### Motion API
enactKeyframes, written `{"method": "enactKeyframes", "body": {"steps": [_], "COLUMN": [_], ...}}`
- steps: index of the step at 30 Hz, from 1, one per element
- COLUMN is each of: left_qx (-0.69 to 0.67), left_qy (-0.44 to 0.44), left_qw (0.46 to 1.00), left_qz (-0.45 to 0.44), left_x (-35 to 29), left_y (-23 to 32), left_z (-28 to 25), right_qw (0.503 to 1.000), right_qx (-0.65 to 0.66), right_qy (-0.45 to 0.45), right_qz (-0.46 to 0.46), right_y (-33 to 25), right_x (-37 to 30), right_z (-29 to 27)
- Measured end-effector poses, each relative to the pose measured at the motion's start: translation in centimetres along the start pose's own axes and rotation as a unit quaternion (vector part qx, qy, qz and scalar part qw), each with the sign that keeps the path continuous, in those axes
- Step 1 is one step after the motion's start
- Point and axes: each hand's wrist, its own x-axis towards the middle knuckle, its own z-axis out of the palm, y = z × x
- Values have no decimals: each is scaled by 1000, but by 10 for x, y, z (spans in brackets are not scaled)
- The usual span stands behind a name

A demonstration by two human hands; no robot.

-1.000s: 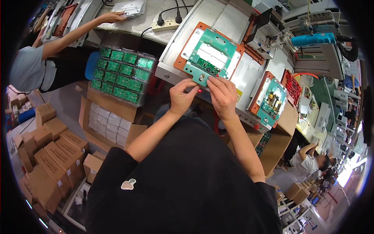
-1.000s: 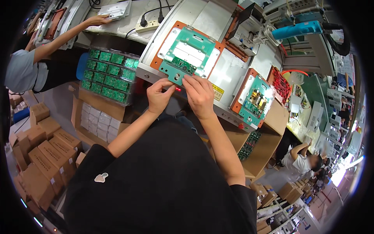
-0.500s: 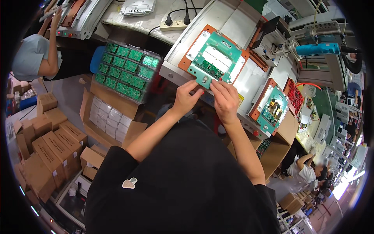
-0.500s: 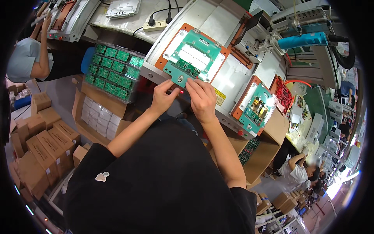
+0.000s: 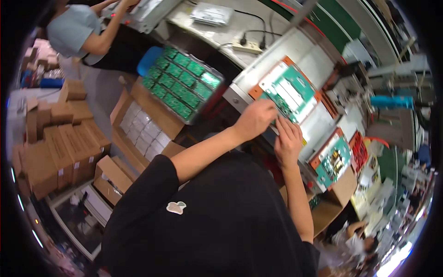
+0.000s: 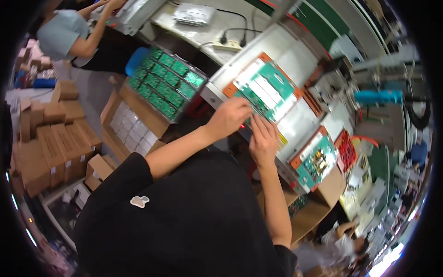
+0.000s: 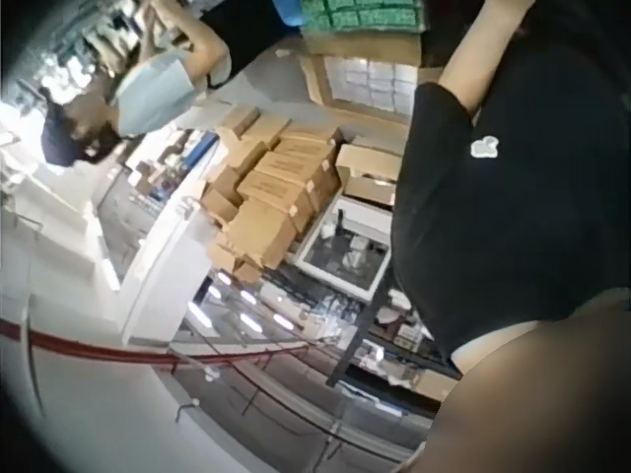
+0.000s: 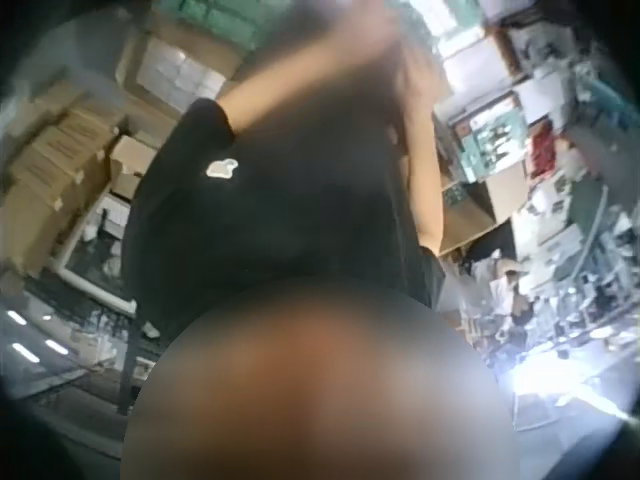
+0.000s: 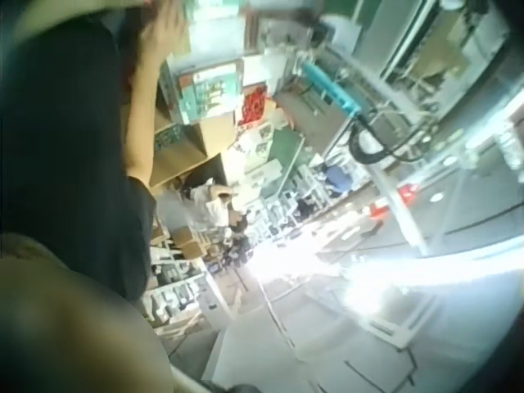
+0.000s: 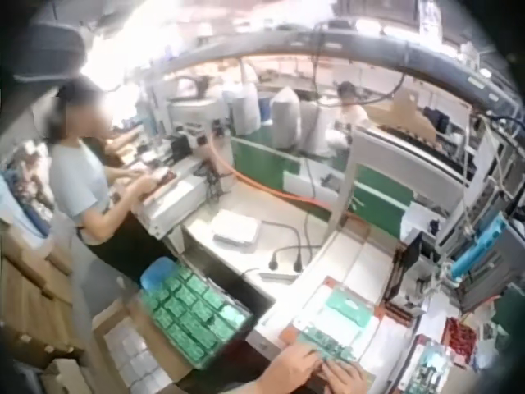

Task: Assembling electronic components onto circuit boards and using a testing fixture.

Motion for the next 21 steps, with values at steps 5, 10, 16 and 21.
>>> {"method": "enactKeyframes", "body": {"steps": [5,10,16,21], "left_qx": [-13,-46,323,330], "left_qy": [-75,82,36,-135], "left_qw": [996,993,848,811], "left_qz": [47,-76,-420,-464], "left_x": [8,-28,-215,-231], "left_y": [7,-1,-168,-179], "left_z": [-1,-31,-27,-69], "right_qw": [996,990,951,964], "right_qx": [52,80,204,205], "right_qy": [34,79,7,-49], "right_qz": [57,90,231,163], "right_y": [12,-17,-63,-97], "right_x": [-19,-26,-41,-27], "right_z": [-15,-56,-91,-94]}}
